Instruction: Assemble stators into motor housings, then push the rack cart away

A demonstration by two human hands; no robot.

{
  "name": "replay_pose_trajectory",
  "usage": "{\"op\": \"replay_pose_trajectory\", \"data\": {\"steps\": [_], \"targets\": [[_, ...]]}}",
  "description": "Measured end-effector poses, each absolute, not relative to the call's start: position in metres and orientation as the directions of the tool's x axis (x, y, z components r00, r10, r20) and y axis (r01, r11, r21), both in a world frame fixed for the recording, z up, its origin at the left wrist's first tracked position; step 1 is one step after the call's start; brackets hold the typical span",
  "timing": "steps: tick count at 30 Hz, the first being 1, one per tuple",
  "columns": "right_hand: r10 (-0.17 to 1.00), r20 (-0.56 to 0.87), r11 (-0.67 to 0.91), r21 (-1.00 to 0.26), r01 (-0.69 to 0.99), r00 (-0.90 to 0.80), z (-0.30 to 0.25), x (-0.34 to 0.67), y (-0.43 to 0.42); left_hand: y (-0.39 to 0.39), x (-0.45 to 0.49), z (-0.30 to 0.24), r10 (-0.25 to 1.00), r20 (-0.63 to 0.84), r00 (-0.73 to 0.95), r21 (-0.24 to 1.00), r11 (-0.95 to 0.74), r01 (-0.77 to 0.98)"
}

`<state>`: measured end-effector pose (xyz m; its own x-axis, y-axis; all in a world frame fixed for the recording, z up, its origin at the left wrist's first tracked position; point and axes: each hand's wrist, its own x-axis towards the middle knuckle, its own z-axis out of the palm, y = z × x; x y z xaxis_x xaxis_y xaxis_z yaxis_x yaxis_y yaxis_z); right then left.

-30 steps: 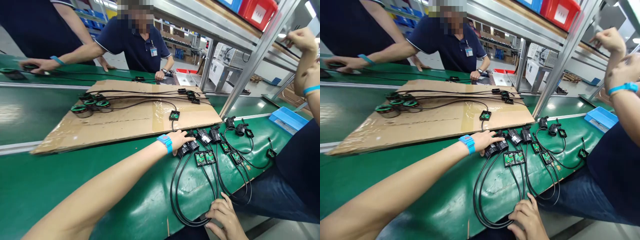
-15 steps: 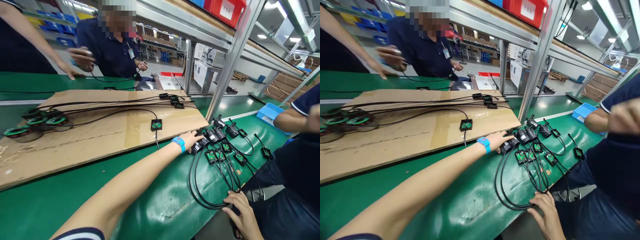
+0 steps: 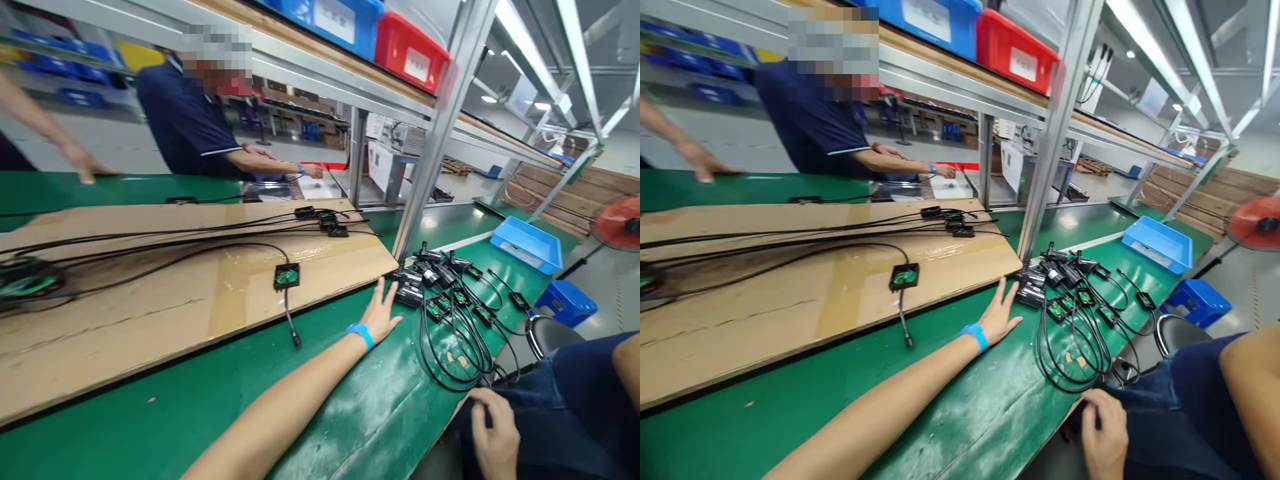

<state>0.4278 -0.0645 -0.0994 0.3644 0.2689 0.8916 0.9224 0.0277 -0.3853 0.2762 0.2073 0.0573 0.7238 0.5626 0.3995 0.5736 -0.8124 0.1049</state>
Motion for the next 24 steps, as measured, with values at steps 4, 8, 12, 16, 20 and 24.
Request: {"op": "replay_pose_trajectory", "data": {"steps": [4, 8, 12, 16, 20, 24], "targets": [[0.33, 0.911, 0.315, -0.355, 0.88, 0.249, -0.096, 0.336, -0.042, 0.2, 0.247, 0.031, 0.604, 0.363, 0.71, 0.117, -0.785, 0.608], [0.286, 0.91, 0.251, -0.374, 0.893, 0.301, -0.095, 0.301, -0.024, 0.183, 0.23, 0.024, 0.606, 0.302, 0.736, 0.057, -0.782, 0.62], [0.225, 0.911, 0.317, -0.404, 0.858, 0.346, -0.104, 0.309, -0.02, 0.166, 0.221, 0.025, 0.625, 0.268, 0.733, -0.005, -0.76, 0.65], [0.239, 0.918, 0.294, -0.38, 0.877, 0.317, -0.108, 0.32, -0.018, 0.158, 0.219, 0.027, 0.655, 0.261, 0.709, -0.05, -0.724, 0.688], [0.2, 0.954, 0.298, -0.277, 0.913, 0.225, -0.094, 0.328, -0.017, 0.154, 0.223, 0.036, 0.658, 0.279, 0.7, -0.089, -0.708, 0.701], [0.25, 0.925, 0.194, -0.337, 0.921, 0.286, -0.074, 0.319, -0.02, 0.144, 0.224, 0.051, 0.665, 0.24, 0.708, -0.136, -0.699, 0.702]]}}
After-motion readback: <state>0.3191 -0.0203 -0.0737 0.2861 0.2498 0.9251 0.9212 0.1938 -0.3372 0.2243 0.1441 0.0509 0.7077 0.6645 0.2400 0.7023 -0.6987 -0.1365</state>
